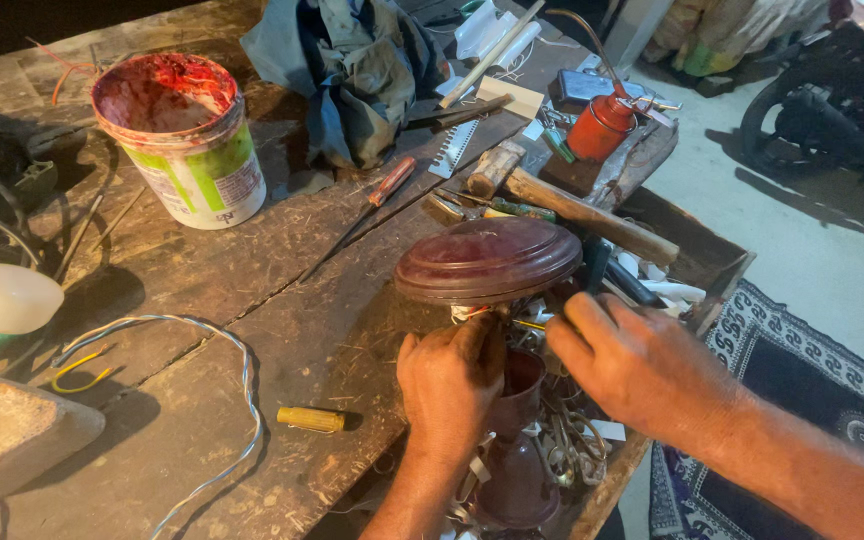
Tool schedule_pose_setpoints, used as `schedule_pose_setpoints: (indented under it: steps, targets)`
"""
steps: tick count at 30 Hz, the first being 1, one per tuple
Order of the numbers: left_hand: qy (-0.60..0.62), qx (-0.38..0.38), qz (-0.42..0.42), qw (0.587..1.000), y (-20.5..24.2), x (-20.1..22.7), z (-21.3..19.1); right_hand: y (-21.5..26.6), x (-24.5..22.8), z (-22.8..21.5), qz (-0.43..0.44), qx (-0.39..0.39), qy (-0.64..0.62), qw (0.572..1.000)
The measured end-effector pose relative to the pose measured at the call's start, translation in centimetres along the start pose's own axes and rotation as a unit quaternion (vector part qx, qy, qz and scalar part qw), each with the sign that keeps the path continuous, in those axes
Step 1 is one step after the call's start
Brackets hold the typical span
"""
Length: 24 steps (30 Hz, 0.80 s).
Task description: The person uses a screwdriver to tighten screws on the base of a brown table lamp. They then connect wires to the lamp's socket and test the bulb, which lights up. Finally, they adjust the lamp's position on the workbench.
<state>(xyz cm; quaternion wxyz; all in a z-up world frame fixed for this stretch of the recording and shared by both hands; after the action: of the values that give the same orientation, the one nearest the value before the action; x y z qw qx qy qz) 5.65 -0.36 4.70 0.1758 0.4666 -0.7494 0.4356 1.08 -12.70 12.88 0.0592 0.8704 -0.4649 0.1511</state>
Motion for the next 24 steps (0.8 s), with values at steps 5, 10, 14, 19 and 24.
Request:
schedule_pose_setpoints:
  steps: [5, 10, 14, 19, 24]
  targets:
    - [0.014, 0.009, 0.014, 1.0, 0.1, -0.1, 0.0, -0.1, -1.2, -0.6, -0.065, 0.026, 0.11, 0.991]
    - [0.005, -0.012, -0.003, 1.0, 0.4, -0.6, 0.5, -0.7, 2.1, 3.0, 0.187, -0.188, -0.063, 0.962]
    - [0.0, -0.024, -0.011, 1.0, 0.0, -0.4, 0.4, -0.7, 3.4, 3.3, 0.246, -0.181, -0.136, 0.942]
    - [-0.002, -0.022, 0.001, 1.0, 0.2, -0.2, 0.3, 0.1, 0.5, -0.4, 0.019, 0.019, -0.047, 0.999]
    - [0.006, -0.012, 0.004, 1.0, 0.1, -0.5, 0.6, 0.4, -1.2, -0.3, -0.119, 0.049, 0.142, 0.981]
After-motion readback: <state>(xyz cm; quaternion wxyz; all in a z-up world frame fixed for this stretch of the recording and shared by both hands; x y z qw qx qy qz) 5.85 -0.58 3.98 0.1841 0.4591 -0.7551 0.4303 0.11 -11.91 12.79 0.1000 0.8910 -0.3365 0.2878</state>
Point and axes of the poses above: each hand's wrist, its own y-axis away from the middle knuckle, its own z-axis out of the palm, x = y × z, the point moved 7 cm from there along -y, towards the middle knuckle, and after that the axes turned 8 degrees about -x, right-handed, at the moved point
